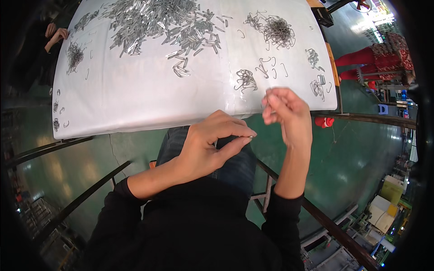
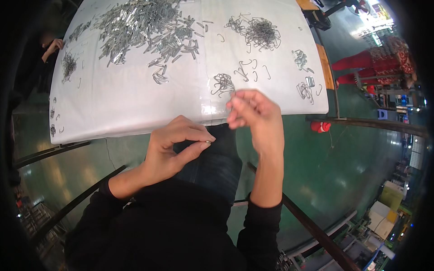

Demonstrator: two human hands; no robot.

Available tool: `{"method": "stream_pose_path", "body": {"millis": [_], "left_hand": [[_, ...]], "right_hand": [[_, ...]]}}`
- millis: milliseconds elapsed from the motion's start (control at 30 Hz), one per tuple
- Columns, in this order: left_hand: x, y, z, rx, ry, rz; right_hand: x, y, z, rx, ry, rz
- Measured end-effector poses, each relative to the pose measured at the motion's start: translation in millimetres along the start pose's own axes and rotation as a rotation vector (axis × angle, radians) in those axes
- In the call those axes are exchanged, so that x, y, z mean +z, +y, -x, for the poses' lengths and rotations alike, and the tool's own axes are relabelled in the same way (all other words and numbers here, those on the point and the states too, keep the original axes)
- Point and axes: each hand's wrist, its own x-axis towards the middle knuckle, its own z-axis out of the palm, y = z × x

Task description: The person repeatedly picks small metal fasteners and wire hooks from a white-covered table, joins them by hand, and places the assembled units into a nearby hanging rack. The process is continuous and repetitive, with the person handling items one at a time.

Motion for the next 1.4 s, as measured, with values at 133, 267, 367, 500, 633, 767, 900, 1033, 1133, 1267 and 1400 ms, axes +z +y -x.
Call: {"method": "stream_pose_path", "body": {"millis": [133, 267, 367, 500, 633, 767, 900, 1033, 1133, 1267, 1400], "left_hand": [[1.7, 0.0, 2.3, -0.018, 0.009, 0.01], [5.6, 0.3, 0.5, 0.006, 0.022, -0.008], [9.2, -2.1, -2.7, 0.103, 0.039, -0.044], [13.6, -4.6, -3.8, 0.143, 0.061, -0.047], [13.4, -9.6, -2.4, 0.197, 0.115, -0.061], [-31.7, -58.0, -23.8, 0.136, 0.299, -0.397], [-102.7, -112.0, -60.3, 0.009, 0.476, -0.725], [-122.0, -139.2, -66.0, -0.005, 0.397, -0.849], [-122.2, -149.0, -66.1, 0.04, 0.324, -1.027], [-126.3, -159.8, -68.7, 0.172, 0.266, -1.175], [-129.1, -155.2, -71.3, 0.168, 0.232, -1.251]], "right_hand": [[16.7, 6.6, 58.1, -0.128, -0.015, -0.282], [26.9, 14.8, 72.4, -0.232, 0.016, -0.309], [28.9, 20.0, 71.3, -0.28, 0.07, -0.264], [32.1, 26.7, 70.3, -0.388, 0.219, -0.124], [44.3, 34.2, 69.8, -0.572, 0.32, -0.025], [46.0, 39.8, 71.7, -0.63, 0.378, 0.003], [44.8, 43.1, 72.8, -0.642, 0.375, 0.015], [46.1, 43.2, 75.0, -0.614, 0.352, 0.031], [49.3, 43.5, 75.0, -0.588, 0.343, 0.009], [51.2, 43.4, 73.4, -0.597, 0.34, 0.078], [52.4, 44.3, 72.3, -0.576, 0.337, 0.07]]}}
